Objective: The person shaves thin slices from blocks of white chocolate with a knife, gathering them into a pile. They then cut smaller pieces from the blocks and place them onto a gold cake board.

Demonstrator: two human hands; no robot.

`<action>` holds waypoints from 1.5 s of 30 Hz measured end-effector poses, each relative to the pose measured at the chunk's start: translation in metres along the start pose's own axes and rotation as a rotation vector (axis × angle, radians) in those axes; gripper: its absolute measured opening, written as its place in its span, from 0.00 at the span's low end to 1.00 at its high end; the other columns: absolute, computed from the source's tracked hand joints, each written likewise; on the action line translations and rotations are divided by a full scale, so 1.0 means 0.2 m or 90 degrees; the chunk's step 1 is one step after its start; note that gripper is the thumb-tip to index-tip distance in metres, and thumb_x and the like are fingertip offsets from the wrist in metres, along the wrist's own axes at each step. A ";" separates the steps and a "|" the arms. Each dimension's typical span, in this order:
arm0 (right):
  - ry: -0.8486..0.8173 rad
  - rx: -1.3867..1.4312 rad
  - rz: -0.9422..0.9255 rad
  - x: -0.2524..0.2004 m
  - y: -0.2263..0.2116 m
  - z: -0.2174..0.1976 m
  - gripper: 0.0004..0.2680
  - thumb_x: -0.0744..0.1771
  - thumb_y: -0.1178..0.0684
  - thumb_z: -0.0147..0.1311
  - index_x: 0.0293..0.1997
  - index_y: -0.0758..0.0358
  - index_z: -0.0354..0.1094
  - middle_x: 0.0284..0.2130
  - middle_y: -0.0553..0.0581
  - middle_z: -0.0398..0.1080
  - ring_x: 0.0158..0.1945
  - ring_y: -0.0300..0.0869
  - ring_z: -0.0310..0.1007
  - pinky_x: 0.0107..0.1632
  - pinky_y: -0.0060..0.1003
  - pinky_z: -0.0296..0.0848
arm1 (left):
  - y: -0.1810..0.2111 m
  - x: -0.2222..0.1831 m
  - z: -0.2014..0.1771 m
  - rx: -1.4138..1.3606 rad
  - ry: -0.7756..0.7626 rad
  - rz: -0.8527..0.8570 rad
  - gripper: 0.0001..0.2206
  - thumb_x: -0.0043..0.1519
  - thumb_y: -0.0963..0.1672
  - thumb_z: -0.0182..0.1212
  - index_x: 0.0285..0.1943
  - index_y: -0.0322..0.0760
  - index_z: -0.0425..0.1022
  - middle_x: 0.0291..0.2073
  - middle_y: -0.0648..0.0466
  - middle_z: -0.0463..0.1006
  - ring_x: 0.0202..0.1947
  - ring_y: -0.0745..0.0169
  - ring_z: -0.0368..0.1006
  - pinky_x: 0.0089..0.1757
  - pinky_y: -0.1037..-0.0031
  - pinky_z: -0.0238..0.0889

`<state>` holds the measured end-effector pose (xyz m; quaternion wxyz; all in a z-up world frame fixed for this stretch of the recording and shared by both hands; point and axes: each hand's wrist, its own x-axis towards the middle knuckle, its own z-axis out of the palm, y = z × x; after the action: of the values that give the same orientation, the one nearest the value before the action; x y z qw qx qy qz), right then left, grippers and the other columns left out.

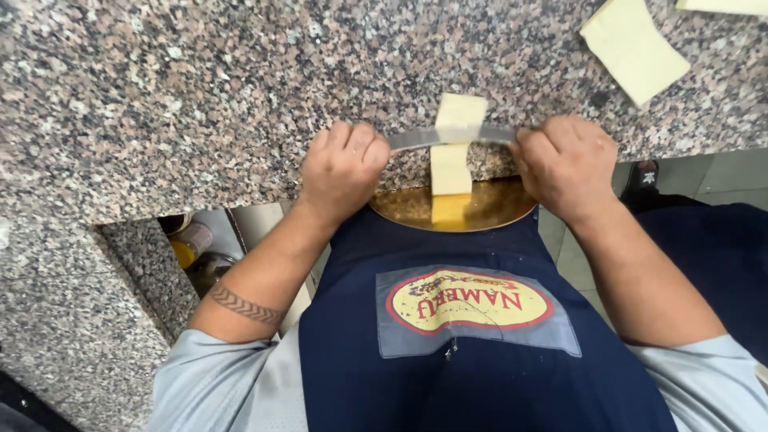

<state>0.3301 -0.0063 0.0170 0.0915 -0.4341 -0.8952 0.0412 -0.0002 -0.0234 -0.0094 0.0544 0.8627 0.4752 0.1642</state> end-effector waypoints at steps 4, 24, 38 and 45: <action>-0.039 0.035 -0.026 0.06 0.04 -0.06 0.08 0.66 0.53 0.69 0.35 0.56 0.69 0.31 0.51 0.65 0.34 0.44 0.69 0.36 0.40 0.68 | -0.06 0.03 -0.04 -0.074 0.023 0.017 0.09 0.65 0.46 0.63 0.36 0.41 0.70 0.36 0.55 0.72 0.36 0.56 0.67 0.37 0.65 0.57; 0.003 0.224 0.023 0.33 0.03 -0.05 0.18 0.59 0.57 0.67 0.52 0.63 0.72 0.45 0.62 0.72 0.51 0.57 0.71 0.51 0.53 0.70 | -0.19 0.17 -0.10 -0.298 0.096 -0.230 0.08 0.68 0.42 0.58 0.38 0.30 0.72 0.35 0.41 0.71 0.40 0.36 0.68 0.42 0.54 0.62; -0.224 0.120 -0.367 0.59 -0.28 0.23 0.12 0.66 0.51 0.56 0.55 0.42 0.76 0.48 0.52 0.70 0.55 0.48 0.68 0.60 0.52 0.61 | -0.14 0.16 -0.16 -0.463 0.165 -0.356 0.11 0.68 0.45 0.56 0.41 0.30 0.76 0.30 0.48 0.73 0.29 0.54 0.70 0.34 0.67 0.64; -0.133 0.223 -0.305 0.80 -0.48 0.36 0.12 0.63 0.45 0.60 0.49 0.52 0.74 0.46 0.55 0.71 0.54 0.50 0.71 0.57 0.51 0.65 | -0.18 0.15 -0.15 -0.508 0.192 -0.413 0.13 0.69 0.46 0.56 0.39 0.29 0.76 0.29 0.50 0.74 0.30 0.60 0.70 0.34 0.70 0.65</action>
<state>0.1445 0.0591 -0.0185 0.0793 -0.1818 -0.9559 0.2168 -0.0237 0.0198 0.0178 0.3573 0.5506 0.6203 0.4294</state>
